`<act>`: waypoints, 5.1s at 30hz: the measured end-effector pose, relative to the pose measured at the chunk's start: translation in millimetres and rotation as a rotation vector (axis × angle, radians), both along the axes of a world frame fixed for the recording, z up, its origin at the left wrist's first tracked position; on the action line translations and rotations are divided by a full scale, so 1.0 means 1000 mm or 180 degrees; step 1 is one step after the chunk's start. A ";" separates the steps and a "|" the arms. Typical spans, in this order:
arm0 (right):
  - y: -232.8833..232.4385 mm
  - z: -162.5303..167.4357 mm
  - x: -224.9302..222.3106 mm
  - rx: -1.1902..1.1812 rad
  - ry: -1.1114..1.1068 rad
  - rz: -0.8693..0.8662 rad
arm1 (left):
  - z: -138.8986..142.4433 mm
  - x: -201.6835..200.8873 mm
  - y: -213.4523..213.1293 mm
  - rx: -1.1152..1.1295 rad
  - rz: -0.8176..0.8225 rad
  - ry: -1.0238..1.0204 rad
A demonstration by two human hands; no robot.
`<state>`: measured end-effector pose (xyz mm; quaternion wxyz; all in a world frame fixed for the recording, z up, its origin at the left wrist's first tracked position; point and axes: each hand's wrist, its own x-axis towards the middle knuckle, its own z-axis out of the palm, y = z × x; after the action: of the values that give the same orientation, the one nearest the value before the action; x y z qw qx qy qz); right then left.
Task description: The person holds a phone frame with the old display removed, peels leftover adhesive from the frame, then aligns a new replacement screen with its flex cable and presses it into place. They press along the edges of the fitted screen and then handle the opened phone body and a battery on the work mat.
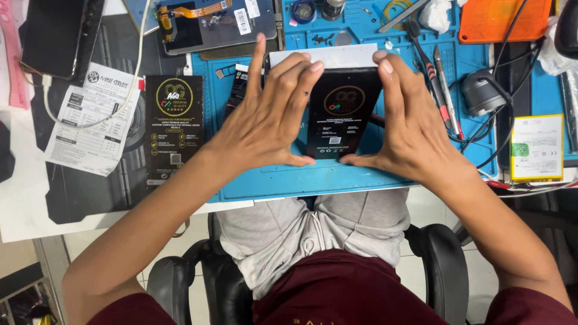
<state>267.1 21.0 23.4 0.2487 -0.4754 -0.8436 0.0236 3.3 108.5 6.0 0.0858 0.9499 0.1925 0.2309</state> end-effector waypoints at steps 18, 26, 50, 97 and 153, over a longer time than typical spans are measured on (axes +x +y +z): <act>-0.002 0.011 0.001 0.0237 0.0348 0.0110 | 0.007 -0.006 0.005 0.0031 -0.0187 -0.0327; -0.008 0.044 -0.002 0.0724 0.0332 -0.0118 | 0.033 -0.008 0.000 -0.0191 -0.0329 -0.0867; -0.018 0.093 -0.022 0.0625 0.0703 0.0050 | 0.069 0.002 -0.026 -0.0513 -0.0129 -0.1412; -0.048 -0.017 -0.086 -0.0510 0.2389 -0.1350 | 0.032 0.002 -0.021 0.0520 -0.0191 0.0125; -0.052 0.007 -0.047 0.0352 0.1576 -0.0547 | -0.043 0.048 -0.114 -0.6205 -0.1098 -0.3534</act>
<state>220.2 -30.7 30.3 0.4742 -0.5107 -0.7136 0.0717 51.3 -5.2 -37.1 0.8929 0.2584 0.0921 0.3569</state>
